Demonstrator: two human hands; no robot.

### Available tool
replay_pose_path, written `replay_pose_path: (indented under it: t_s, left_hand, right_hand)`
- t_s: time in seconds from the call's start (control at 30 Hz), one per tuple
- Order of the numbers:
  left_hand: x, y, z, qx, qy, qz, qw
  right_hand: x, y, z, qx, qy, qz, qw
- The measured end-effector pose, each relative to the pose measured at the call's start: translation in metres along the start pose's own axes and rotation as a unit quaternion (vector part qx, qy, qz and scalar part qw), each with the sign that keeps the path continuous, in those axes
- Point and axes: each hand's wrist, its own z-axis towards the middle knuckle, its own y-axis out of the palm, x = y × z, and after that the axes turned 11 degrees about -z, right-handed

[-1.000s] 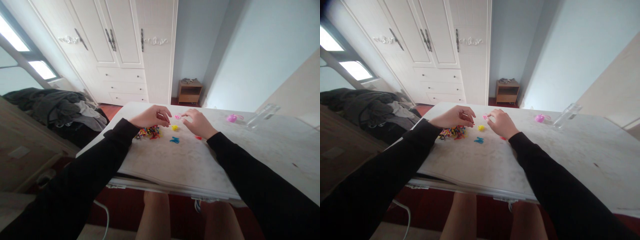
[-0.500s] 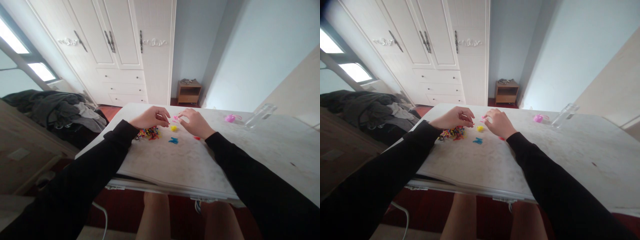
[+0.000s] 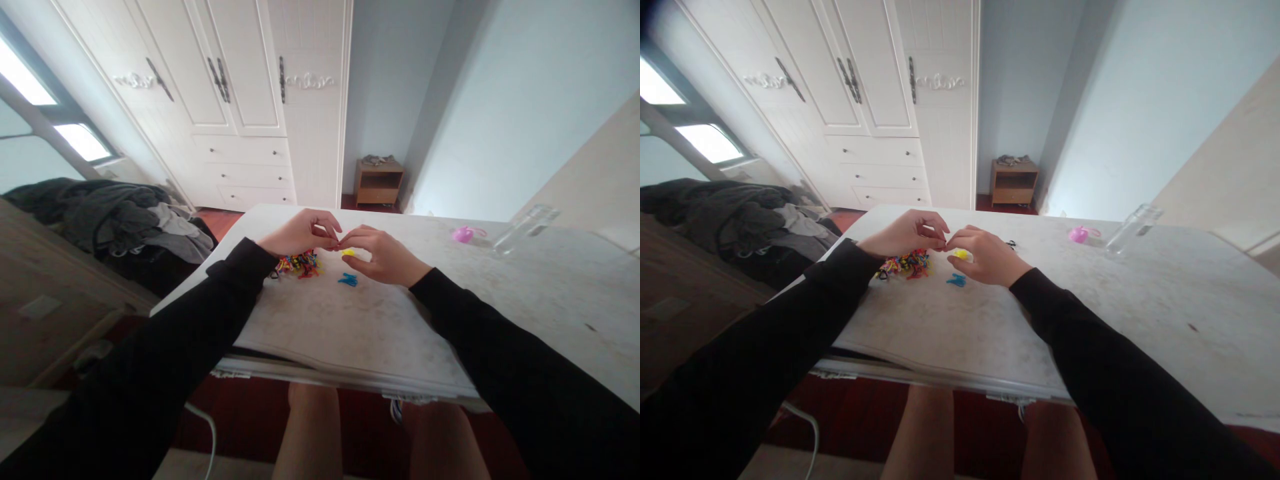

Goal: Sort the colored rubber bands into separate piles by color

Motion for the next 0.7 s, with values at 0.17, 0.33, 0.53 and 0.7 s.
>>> replay_pose_path:
  t_s: [0.17,0.33,0.53,0.7]
  left_hand:
    - [0.002,0.002,-0.001,0.001,-0.005,0.004,1.0]
    - [0.002,0.001,-0.002,0.007,-0.013,0.022,1.0]
    - [0.001,0.001,-0.002,-0.003,-0.017,0.017,1.0]
    - [-0.001,0.0,-0.001,-0.003,-0.008,0.02,1.0]
  right_hand:
    - [0.0,-0.008,0.0,0.03,0.032,-0.013,0.999]
    - [0.014,-0.029,-0.011,-0.012,0.166,0.024,0.986]
    - [0.032,-0.04,-0.022,-0.102,0.236,0.016,0.966]
    - [0.032,-0.044,-0.021,-0.176,0.258,-0.015,0.95]
